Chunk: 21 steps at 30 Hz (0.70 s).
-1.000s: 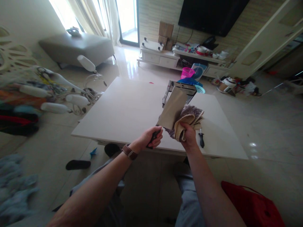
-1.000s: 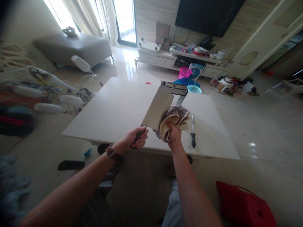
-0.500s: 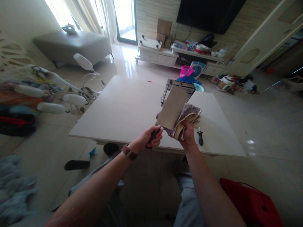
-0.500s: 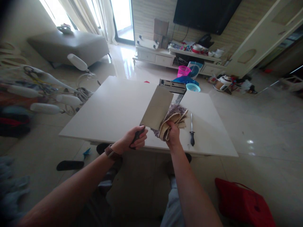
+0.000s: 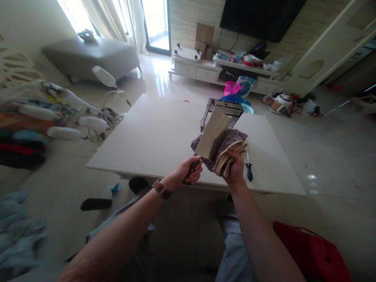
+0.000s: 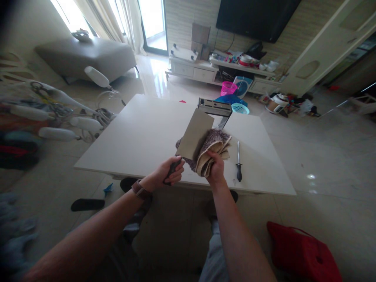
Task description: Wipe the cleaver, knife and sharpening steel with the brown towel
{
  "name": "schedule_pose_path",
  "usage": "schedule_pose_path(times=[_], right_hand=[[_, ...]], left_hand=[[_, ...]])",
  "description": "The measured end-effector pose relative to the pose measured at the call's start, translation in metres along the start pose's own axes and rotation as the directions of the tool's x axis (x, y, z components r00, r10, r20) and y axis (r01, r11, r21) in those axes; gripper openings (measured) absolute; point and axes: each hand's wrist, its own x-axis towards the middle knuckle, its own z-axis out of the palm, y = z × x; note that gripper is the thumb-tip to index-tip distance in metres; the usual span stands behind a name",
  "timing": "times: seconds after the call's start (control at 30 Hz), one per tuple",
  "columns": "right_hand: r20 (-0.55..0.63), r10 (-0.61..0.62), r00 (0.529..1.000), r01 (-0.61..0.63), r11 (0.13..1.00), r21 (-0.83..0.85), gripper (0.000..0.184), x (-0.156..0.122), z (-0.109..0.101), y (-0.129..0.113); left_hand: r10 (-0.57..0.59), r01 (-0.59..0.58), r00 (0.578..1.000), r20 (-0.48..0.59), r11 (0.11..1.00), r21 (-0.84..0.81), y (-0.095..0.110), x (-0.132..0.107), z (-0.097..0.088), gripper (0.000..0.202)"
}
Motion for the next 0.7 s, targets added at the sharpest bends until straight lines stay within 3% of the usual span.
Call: schedule_pose_path(times=[0.13,0.37,0.53,0.7], right_hand=[[0.028,0.027,0.999,-0.029,0.997,0.078,0.025,-0.008,0.01,-0.012],[0.092,0.092,0.992,-0.109,0.974,0.201,0.055,-0.015,0.019,-0.024],[0.101,0.195,0.976,-0.215,0.938,0.273,0.043,-0.01,0.007,-0.022],[0.071,0.184,0.98,-0.196,0.947,0.256,0.023,-0.005,0.006,-0.015]], left_hand=[[0.015,-0.015,1.0,0.007,0.999,-0.035,0.002,0.0,-0.001,0.042],[0.031,-0.032,1.0,-0.004,0.994,-0.103,0.006,-0.003,0.004,0.043],[0.034,-0.033,0.999,0.003,0.988,-0.15,0.009,-0.004,0.005,0.043],[0.031,-0.028,0.999,0.021,0.989,-0.143,0.008,-0.005,0.006,0.043]])
